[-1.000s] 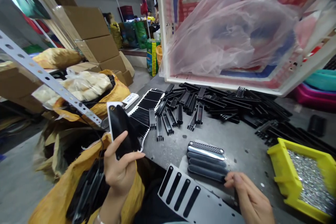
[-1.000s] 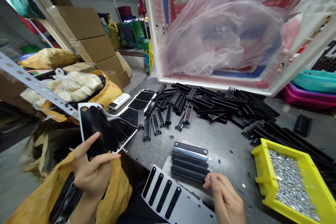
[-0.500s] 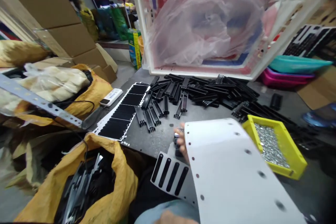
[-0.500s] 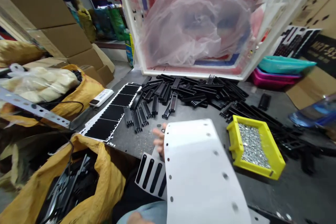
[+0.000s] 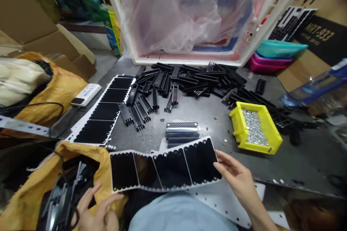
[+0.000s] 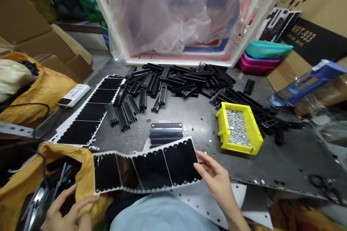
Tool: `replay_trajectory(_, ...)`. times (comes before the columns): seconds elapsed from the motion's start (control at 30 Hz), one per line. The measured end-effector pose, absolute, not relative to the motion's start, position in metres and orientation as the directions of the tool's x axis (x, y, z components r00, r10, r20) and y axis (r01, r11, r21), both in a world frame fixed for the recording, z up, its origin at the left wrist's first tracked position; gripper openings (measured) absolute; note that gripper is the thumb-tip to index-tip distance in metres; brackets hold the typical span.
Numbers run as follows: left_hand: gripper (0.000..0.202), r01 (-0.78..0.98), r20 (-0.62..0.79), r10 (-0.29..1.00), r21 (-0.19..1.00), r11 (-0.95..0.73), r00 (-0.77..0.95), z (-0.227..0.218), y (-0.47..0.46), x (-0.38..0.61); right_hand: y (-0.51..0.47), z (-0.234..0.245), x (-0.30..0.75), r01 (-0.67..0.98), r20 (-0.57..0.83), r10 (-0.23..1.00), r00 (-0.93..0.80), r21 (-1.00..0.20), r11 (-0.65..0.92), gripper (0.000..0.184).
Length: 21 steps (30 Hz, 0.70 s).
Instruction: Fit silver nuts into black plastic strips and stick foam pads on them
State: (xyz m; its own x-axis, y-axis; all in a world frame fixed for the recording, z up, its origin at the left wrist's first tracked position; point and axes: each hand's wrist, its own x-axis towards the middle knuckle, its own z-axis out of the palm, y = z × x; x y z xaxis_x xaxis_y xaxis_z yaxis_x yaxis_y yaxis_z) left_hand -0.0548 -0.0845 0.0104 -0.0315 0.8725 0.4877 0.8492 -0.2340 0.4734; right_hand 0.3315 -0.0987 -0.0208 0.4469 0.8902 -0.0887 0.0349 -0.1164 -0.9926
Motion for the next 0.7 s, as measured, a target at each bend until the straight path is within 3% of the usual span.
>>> replay_trajectory(0.1, 0.025, 0.755, 0.515, 0.844, 0.492, -0.434, 0.149, 0.031, -0.054, -0.007, -0.100, -0.012, 0.320, 0.160, 0.003, 0.917, 0.398, -0.985, -0.066, 0.041)
replay_trajectory(0.23, 0.052, 0.568, 0.405, 0.810, 0.577, -0.586, 0.424, 0.053, 0.002, 0.089, -0.090, 0.006, 0.314, 0.307, 0.119, 0.943, 0.312, -0.952, 0.019, 0.036)
replay_trajectory(0.33, 0.016, 0.403, 0.295, 0.770, 0.715, -0.571, 0.566, 0.057, 0.027, 0.136, -0.086, 0.016, 0.310, 0.425, 0.255, 0.913, 0.318, -0.899, 0.103, 0.036)
replay_trajectory(0.43, 0.014, 0.289, 0.232, 0.720, 0.802, -0.522, 0.654, 0.054, 0.029, 0.152, -0.083, 0.017, 0.307, 0.454, 0.333, 0.873, 0.357, -0.878, 0.150, 0.033)
replay_trajectory(0.5, 0.018, 0.235, 0.220, 0.681, 0.828, -0.509, 0.699, 0.049, 0.024, 0.154, -0.083, 0.013, 0.308, 0.413, 0.296, 0.876, 0.381, -0.902, 0.125, 0.027)
replay_trajectory(0.6, 0.028, 0.231, 0.214, 0.693, 0.841, -0.490, 0.688, 0.038, 0.018, 0.154, -0.084, 0.007, 0.322, 0.294, 0.134, 0.878, 0.459, -0.956, -0.008, 0.021)
replay_trajectory(0.7, 0.034, 0.295, 0.265, 0.716, 0.778, -0.554, 0.645, 0.030, 0.014, 0.157, -0.079, 0.014, 0.344, 0.192, 0.086, 0.731, 0.677, -0.979, -0.063, 0.025)
